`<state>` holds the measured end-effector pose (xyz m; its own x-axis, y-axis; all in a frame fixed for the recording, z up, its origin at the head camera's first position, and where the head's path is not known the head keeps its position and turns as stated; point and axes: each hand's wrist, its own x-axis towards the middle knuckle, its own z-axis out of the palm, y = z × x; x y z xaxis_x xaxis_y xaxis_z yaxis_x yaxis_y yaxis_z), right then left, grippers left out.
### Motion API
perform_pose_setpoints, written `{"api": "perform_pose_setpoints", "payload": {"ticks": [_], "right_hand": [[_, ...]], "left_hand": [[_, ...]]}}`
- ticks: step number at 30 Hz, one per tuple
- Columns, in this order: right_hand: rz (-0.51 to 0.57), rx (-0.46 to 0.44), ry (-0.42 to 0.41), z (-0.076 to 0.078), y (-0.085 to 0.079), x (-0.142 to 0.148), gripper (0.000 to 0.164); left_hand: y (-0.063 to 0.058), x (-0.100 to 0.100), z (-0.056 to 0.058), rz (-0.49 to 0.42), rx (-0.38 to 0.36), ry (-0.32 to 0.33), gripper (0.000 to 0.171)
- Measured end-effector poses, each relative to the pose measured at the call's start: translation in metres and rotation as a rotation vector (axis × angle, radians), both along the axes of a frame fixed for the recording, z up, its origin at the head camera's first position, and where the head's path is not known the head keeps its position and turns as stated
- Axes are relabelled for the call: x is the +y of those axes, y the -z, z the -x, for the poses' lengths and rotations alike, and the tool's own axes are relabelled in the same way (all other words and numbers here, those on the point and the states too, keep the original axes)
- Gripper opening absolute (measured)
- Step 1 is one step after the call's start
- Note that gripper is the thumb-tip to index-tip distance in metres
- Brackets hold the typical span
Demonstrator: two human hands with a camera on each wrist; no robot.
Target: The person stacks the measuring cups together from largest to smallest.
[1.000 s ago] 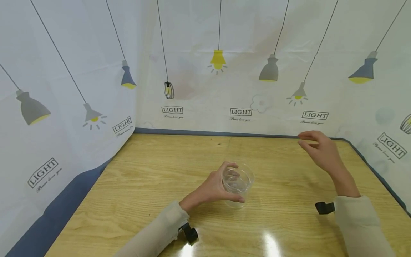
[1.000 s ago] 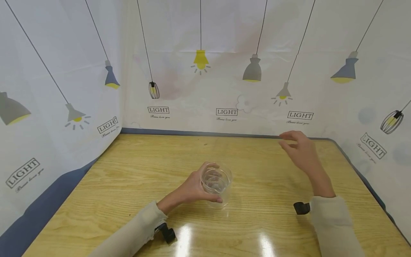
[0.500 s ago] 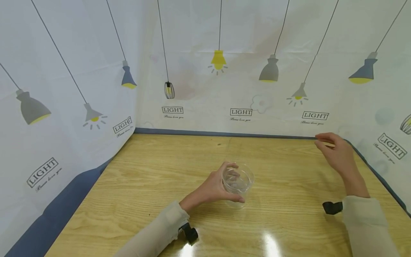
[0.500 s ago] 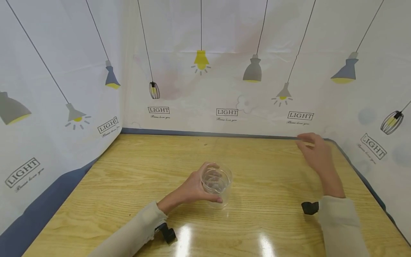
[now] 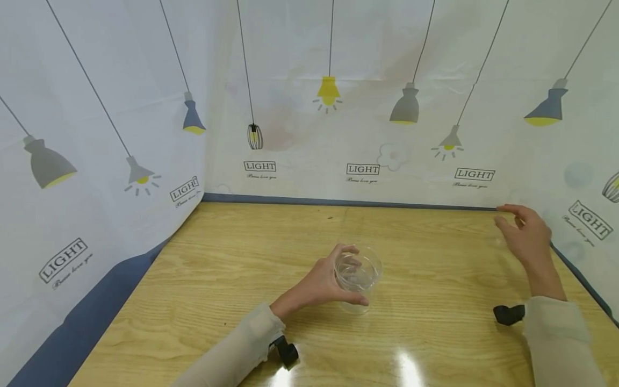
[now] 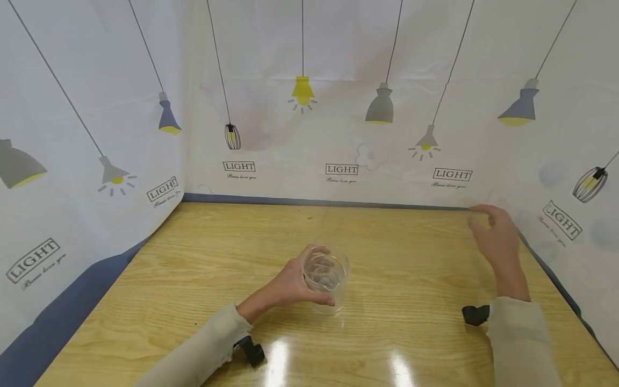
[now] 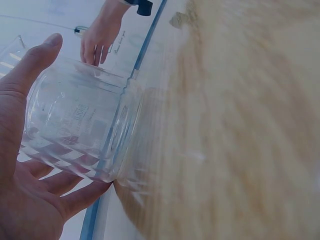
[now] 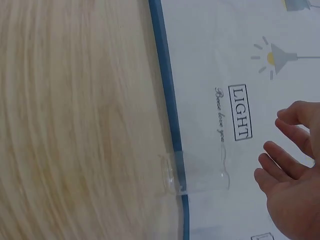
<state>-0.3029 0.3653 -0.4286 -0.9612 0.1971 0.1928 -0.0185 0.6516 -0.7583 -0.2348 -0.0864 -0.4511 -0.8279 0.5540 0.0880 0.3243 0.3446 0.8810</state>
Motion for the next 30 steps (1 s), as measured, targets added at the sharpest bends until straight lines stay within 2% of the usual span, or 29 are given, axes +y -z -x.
{"api": "perform_pose_setpoints", "payload": {"ticks": [7,12,21,25,30], "right_hand": [[-0.119,0.029,0.005,-0.001,0.005,0.019,0.052],[-0.140,0.039,0.045,-0.002,0.010,0.029,0.051],[-0.076,-0.067,0.126,-0.005,0.017,0.048,0.060],[-0.088,-0.094,0.118,-0.004,0.023,0.059,0.062],[-0.053,-0.162,0.103,-0.006,0.030,0.067,0.068]], "left_hand": [[-0.001,0.000,-0.001,0.006,0.007,-0.005,0.099],[-0.001,0.001,-0.001,0.006,0.011,-0.006,0.099],[-0.002,0.001,0.000,0.009,0.011,-0.004,0.099],[-0.002,0.002,-0.001,0.012,0.009,-0.002,0.099],[-0.002,0.001,-0.002,0.010,0.011,-0.001,0.098]]}}
